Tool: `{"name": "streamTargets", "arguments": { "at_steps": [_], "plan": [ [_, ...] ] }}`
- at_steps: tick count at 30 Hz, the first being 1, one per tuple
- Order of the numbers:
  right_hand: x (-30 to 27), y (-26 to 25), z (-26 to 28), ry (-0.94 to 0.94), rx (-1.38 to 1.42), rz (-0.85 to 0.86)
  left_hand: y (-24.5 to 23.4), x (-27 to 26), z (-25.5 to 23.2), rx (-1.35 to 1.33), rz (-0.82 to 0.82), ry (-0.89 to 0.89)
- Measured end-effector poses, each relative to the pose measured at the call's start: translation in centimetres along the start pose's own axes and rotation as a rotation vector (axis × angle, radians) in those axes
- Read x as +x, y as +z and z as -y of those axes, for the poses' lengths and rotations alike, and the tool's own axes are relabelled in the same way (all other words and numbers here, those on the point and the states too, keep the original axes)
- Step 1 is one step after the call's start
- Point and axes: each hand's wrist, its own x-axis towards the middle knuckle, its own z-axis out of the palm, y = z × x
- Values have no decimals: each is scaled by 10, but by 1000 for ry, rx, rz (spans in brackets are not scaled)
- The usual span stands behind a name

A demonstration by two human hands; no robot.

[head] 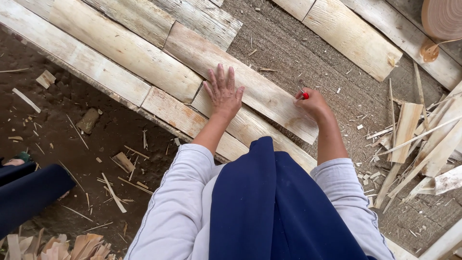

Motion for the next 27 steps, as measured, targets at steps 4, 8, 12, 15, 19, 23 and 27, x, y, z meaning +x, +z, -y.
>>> {"name": "streamTargets", "arguments": {
  "at_steps": [4, 8, 12, 15, 19, 23, 27],
  "plan": [
    [-11, -3, 10, -40, -48, -30, 7, 3, 6, -13, -43, 23],
    [-16, 0, 13, -44, -124, -83, 7, 3, 10, -15, -66, 47],
    [-16, 5, 12, -47, -159, -136, 7, 2, 11, -17, -93, 63],
    [-7, 15, 3, -69, -167, -175, 4, 3, 8, -9, -67, 39],
    [-13, 13, 12, -107, -195, -223, 4, 4, 10, -3, -79, 63],
    [-34, 8, 29, -108, -143, -201, 3, 4, 10, 10, -66, 44],
    [-49, 7, 40, -105, -173, -192, 3, 7, 10, -24, -125, 51]
  ]
}}
